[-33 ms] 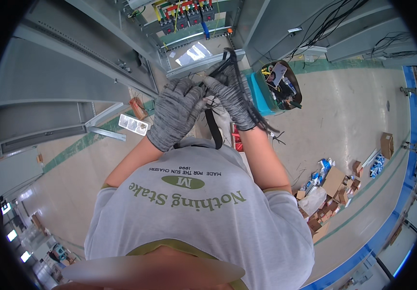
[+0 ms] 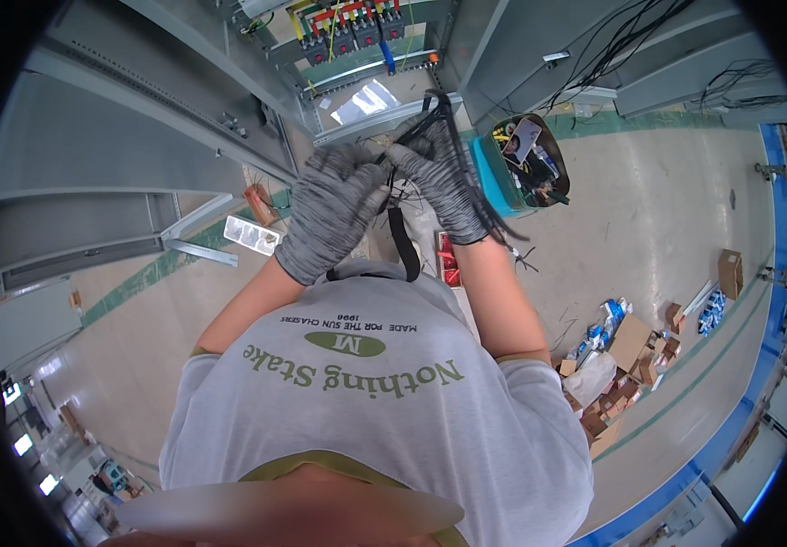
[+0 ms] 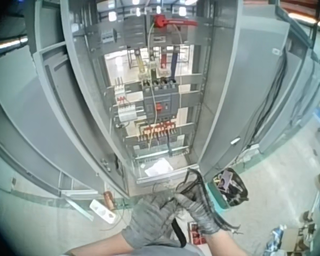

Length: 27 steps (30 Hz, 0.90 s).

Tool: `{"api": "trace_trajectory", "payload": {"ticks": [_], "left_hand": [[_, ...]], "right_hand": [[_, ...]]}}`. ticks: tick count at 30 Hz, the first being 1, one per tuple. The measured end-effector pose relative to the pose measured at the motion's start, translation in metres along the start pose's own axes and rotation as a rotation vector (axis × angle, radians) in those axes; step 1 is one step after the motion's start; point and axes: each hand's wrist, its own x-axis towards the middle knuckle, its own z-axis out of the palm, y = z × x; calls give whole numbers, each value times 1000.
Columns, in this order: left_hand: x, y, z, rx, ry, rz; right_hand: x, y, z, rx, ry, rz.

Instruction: The person organizes and routes black electrical cables inside an open industrial electrical cabinet. They pull cables through the cabinet, align them with existing wiring, and secure them using zip ties.

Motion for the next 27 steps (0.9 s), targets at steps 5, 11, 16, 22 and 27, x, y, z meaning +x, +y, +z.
{"api": "trace_trajectory", "payload": {"ticks": [5, 11, 16, 22, 27], "left_hand": [[-5, -20, 28, -858, 38, -441], [3, -8, 23, -848, 18, -458], [2, -2, 24, -606, 48, -419], [4, -5, 33, -210, 230, -161], [7, -11, 29, -564, 193, -299]], "right_hand": [[-2, -14, -9, 35, -106, -5], [-2, -3, -17, -221, -47, -122], [0, 8, -22, -90, -105, -43], [-3, 2, -6, 69, 6, -6], [-1, 2, -6, 38, 2, -22]]}}
